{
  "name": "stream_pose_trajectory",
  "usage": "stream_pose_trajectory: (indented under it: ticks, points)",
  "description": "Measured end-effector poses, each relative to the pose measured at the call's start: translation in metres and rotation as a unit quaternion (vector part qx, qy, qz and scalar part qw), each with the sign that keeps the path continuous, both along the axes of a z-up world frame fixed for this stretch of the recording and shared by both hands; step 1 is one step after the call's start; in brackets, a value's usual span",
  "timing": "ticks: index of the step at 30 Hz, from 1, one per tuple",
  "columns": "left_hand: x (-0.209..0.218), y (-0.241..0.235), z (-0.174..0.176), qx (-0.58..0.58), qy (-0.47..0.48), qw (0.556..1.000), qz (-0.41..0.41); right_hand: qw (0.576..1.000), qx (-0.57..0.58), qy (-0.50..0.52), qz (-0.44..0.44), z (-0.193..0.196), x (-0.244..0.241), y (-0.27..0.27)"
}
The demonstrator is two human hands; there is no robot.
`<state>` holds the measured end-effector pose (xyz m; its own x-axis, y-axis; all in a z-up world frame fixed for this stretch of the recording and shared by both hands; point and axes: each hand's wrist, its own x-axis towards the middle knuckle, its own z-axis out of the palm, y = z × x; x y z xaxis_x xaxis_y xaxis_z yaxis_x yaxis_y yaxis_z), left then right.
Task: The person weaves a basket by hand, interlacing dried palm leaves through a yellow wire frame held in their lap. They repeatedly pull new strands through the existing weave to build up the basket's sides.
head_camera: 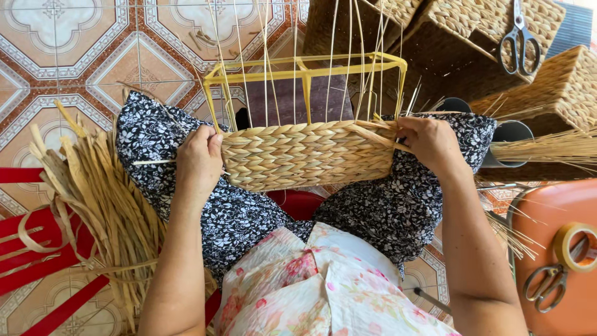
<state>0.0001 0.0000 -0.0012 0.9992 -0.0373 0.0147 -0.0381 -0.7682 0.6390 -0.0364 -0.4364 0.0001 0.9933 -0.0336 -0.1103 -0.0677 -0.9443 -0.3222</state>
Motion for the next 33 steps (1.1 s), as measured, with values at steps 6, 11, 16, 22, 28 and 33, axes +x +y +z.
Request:
stream_pose_trajectory:
  ticks: [6, 11, 16, 22, 28, 33]
  points:
    - [0.001, 0.001, -0.013, 0.0, -0.035, 0.999, -0.009, 1.0, -0.016, 0.014, -0.014, -0.012, -0.006, -0.005]
    - [-0.001, 0.0, -0.015, -0.005, -0.03, 0.999, -0.03, 0.999, -0.017, -0.026, 0.02, -0.006, -0.011, -0.005]
    - [-0.003, -0.003, -0.01, 0.049, 0.093, 0.994, -0.03, 0.999, -0.031, 0.013, -0.012, 0.0, -0.027, 0.002]
    - [-0.002, -0.004, -0.014, 0.027, 0.111, 0.993, -0.012, 0.994, -0.106, 0.005, -0.02, -0.005, -0.023, 0.009]
    - [0.0, -0.006, -0.015, 0.02, 0.029, 0.999, -0.016, 0.995, -0.097, -0.014, 0.005, -0.001, -0.005, 0.005]
    - [0.001, -0.013, -0.009, 0.028, 0.073, 0.997, -0.002, 0.996, -0.088, -0.014, 0.025, 0.003, -0.004, 0.003]
